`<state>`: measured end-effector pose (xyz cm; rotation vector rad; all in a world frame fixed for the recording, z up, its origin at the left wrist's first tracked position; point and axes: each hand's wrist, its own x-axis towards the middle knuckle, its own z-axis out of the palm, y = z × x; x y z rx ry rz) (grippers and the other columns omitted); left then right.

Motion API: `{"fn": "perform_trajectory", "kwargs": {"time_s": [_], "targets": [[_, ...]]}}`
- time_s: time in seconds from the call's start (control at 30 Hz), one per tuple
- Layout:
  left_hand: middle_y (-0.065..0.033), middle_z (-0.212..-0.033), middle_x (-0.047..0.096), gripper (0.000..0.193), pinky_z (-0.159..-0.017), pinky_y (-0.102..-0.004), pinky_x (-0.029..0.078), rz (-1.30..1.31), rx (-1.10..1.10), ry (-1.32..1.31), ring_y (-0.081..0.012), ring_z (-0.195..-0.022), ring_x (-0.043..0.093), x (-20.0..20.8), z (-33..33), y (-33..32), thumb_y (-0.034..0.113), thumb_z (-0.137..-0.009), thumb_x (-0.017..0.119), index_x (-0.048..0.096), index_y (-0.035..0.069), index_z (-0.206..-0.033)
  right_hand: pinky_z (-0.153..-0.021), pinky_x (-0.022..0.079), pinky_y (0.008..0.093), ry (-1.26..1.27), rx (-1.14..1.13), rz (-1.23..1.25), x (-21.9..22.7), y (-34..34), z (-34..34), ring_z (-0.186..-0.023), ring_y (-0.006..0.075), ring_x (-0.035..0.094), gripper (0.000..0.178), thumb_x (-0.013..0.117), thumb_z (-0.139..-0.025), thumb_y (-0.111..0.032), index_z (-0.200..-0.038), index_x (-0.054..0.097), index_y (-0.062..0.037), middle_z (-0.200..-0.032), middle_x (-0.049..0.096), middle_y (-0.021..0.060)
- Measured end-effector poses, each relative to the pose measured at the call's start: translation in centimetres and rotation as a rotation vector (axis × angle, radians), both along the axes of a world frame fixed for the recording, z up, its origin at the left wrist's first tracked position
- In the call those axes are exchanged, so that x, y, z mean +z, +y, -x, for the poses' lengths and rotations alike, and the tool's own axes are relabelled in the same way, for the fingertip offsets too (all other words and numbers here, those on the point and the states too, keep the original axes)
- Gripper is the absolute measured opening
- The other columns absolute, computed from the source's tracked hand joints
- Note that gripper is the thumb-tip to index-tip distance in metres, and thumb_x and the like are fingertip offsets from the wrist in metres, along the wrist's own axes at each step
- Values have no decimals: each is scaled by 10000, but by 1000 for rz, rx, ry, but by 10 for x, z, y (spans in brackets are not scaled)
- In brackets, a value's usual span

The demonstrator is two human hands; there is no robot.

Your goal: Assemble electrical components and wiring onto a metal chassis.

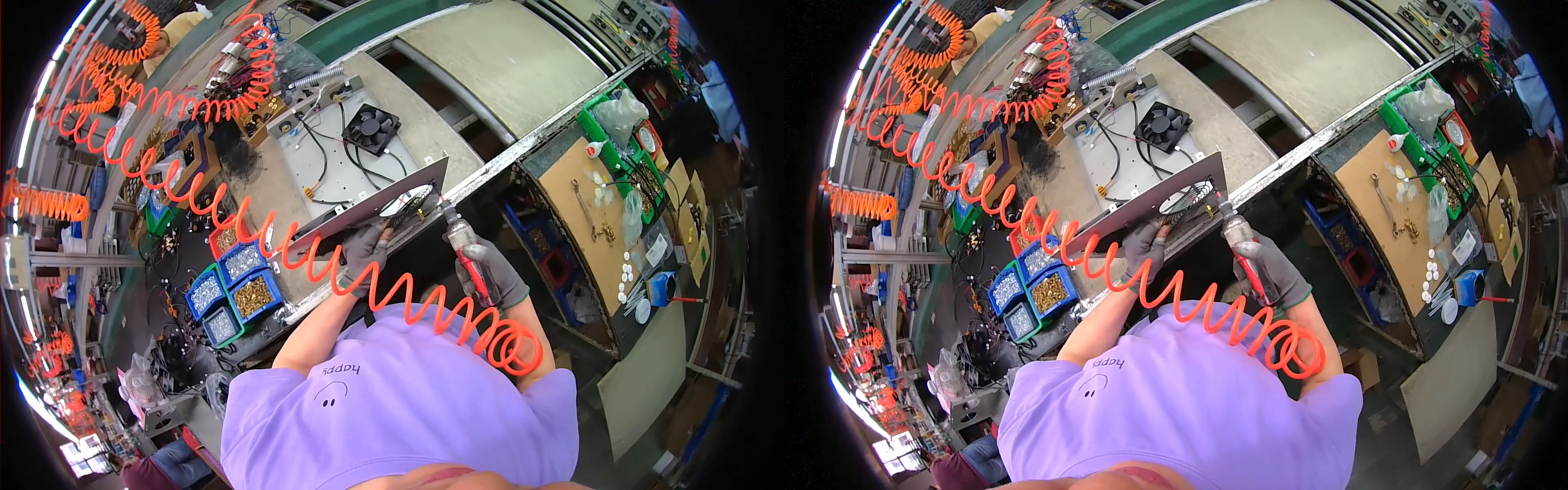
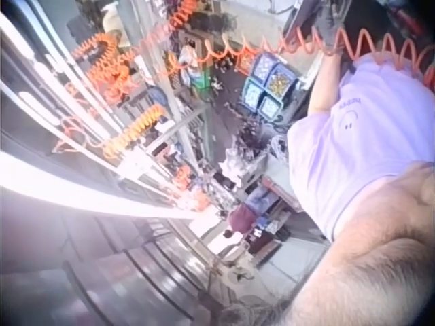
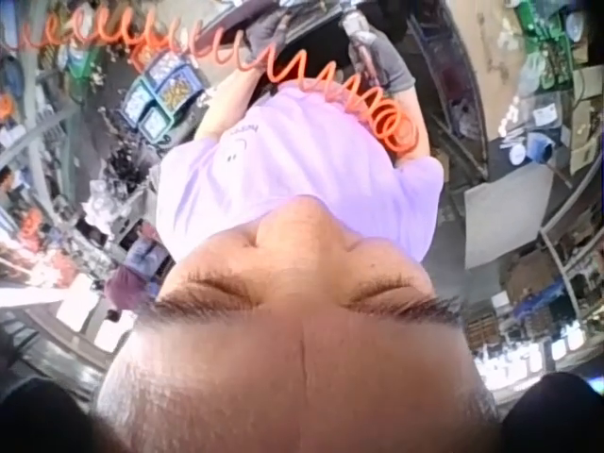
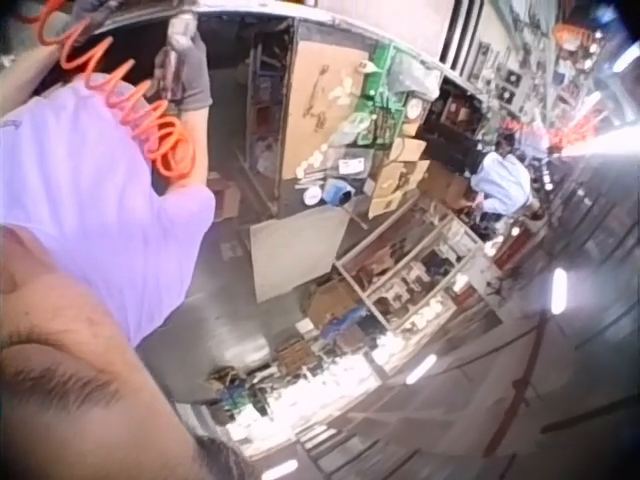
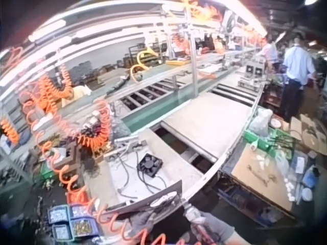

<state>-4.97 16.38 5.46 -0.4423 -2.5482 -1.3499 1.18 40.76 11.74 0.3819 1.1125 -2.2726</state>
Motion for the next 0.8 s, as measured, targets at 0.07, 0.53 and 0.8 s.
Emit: {"fn": "perform_trajectory", "kwargs": {"time_s": [0.07, 0.53, 0.8], "targets": [[-157, -765, 604, 177, -637, -342, 465, -15, 17, -18, -295, -681, 587, 1, 1, 0, 116, -820, 635, 645, 37, -978, -368, 438, 252, -13, -4, 24, 1, -1, 1, -399, 129, 503, 443, 571, -782, -269, -1162, 461, -70, -600, 523, 54], [-171, -987, 628, 420, -875, -354, 439, 411, -14, -310, -252, -962, 597, -170, 49, -319, 268, -849, 604, 540, 61, -1209, -418, 439, 254, -33, 32, -134, 10, -3, 11, -476, 124, 519, 482, 587, -764, -224, -1206, 454, -82, -650, 514, 31], [-157, -884, 617, 592, -742, -404, 481, 608, -177, -431, -305, -828, 614, -7, 244, -136, 363, -786, 595, 431, 136, -1308, -447, 449, 248, -6, 13, -372, 19, -16, 9, -530, 111, 535, 483, 653, -733, -200, -1141, 429, -72, -737, 484, 22]]}}
